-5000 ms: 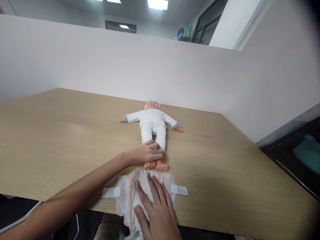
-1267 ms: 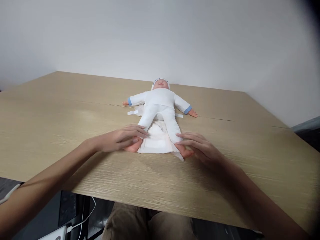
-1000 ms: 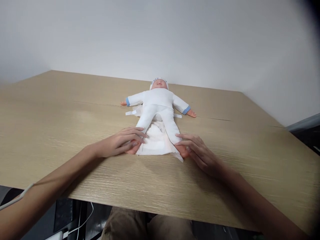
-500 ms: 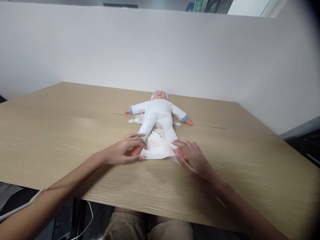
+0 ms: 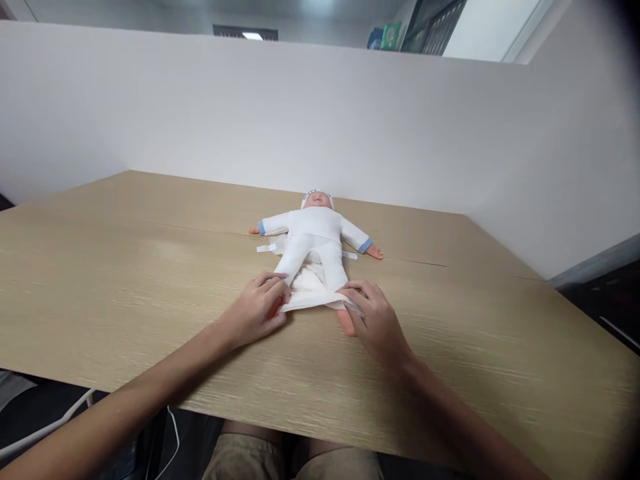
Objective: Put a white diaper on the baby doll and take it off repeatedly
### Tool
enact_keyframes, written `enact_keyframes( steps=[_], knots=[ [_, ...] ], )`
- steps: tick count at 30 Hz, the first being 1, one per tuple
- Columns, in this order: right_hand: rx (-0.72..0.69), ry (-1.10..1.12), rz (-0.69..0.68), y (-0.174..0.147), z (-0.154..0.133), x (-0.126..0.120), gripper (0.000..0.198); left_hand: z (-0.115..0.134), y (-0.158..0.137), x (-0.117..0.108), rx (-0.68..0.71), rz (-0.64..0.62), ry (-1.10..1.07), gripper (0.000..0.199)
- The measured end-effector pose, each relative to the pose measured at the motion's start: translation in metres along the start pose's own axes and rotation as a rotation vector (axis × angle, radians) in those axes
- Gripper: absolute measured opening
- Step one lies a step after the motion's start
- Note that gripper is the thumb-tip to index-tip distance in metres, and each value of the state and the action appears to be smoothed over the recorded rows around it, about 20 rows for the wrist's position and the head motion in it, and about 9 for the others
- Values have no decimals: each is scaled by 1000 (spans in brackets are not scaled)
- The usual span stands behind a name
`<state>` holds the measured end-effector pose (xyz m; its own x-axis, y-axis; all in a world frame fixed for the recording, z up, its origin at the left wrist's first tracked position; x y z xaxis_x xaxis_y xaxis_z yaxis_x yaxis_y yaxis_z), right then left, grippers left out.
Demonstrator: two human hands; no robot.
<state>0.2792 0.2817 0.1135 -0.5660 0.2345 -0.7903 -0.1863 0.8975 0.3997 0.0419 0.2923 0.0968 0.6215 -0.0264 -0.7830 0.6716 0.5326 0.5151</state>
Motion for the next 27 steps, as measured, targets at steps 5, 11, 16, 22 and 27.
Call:
enact_keyframes(
  steps=[5,11,16,22,27],
  knots=[
    [60,47,36,11,7,0,28,-25,9,-18,-252,144,-162,14],
    [153,211,115,57,14,-6,29,-55,57,-33,-328,260,-253,20],
    [339,428,66,118,46,-2,24,-104,104,-32,-429,258,-329,17],
    [554,619,-118,186,106,40,28,-167,132,-14,-551,249,-506,26],
    [664,771,-235,206,132,75,19,-191,134,13,-594,228,-738,39]
  ],
)
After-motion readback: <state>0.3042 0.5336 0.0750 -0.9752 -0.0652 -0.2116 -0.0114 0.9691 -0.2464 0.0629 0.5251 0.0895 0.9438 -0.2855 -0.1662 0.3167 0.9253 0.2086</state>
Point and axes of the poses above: each hand's wrist, its own y-axis towards the middle knuckle, its own x-axis out of the palm, z = x × y, the point moved 8 cm from there along y, towards the middle knuckle, and after that the axes turned 13 degrees about x, right-handed, at the moved point
